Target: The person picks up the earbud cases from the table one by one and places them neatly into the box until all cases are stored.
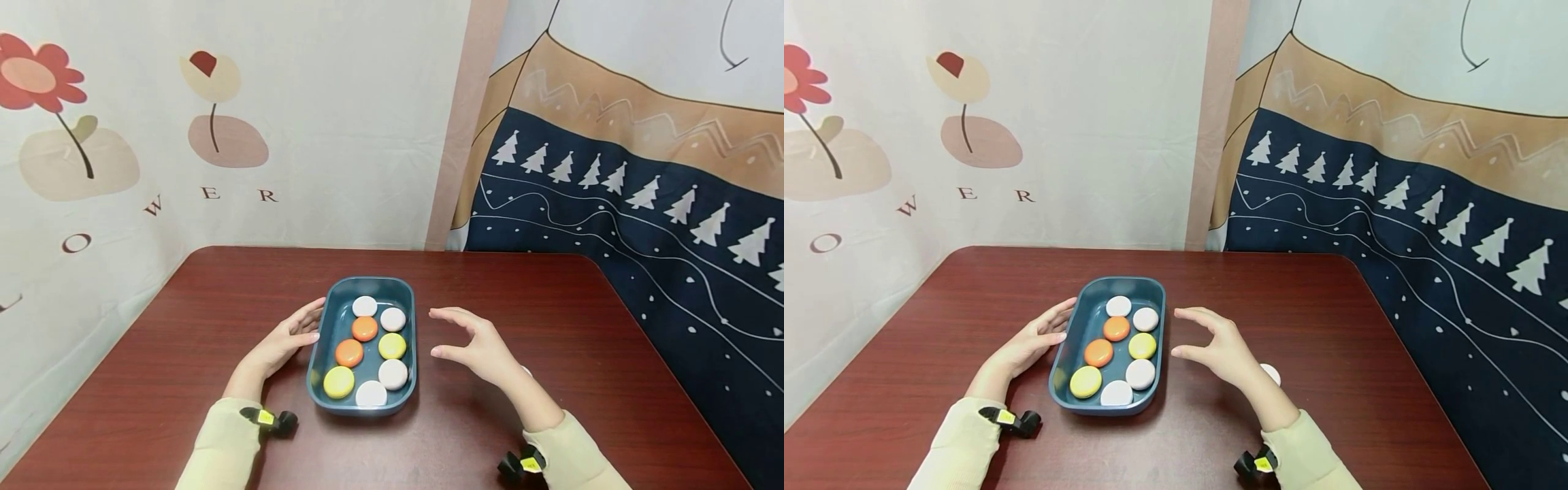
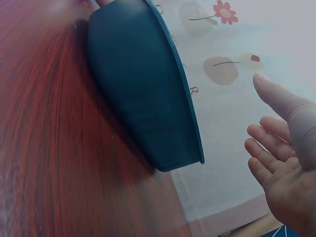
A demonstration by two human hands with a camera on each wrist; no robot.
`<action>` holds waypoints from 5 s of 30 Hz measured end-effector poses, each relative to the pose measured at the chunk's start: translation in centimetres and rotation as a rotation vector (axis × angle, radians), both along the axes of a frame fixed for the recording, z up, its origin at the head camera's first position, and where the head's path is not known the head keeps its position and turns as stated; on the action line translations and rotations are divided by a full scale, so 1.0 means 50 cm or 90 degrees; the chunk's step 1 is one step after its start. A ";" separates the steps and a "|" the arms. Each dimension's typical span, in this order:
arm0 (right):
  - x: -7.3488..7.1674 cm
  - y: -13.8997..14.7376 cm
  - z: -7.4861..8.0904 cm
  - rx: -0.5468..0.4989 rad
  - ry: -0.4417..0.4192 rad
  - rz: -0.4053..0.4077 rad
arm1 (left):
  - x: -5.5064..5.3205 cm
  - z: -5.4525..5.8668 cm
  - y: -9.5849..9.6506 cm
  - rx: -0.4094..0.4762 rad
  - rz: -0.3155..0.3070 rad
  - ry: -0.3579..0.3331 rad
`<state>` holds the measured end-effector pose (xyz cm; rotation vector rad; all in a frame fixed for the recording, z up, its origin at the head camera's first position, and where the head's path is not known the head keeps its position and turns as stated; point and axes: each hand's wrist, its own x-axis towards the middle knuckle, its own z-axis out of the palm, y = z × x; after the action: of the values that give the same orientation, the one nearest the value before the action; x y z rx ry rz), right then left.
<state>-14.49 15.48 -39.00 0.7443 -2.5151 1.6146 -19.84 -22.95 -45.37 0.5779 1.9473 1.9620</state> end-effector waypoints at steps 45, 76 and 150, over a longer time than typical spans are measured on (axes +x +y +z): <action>0.082 0.156 -0.025 0.040 0.062 -0.056 | 0.001 -0.001 0.000 0.008 0.000 -0.001; 0.044 0.248 -0.117 0.024 -0.022 0.079 | 0.001 0.001 0.000 0.006 -0.003 0.004; 0.024 0.147 -0.059 0.042 -0.039 0.031 | 0.003 0.001 -0.003 -0.002 0.000 0.003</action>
<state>-13.27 22.84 -41.96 0.7808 -2.6249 1.6014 -19.66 -23.12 -45.32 0.5835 1.9524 1.9595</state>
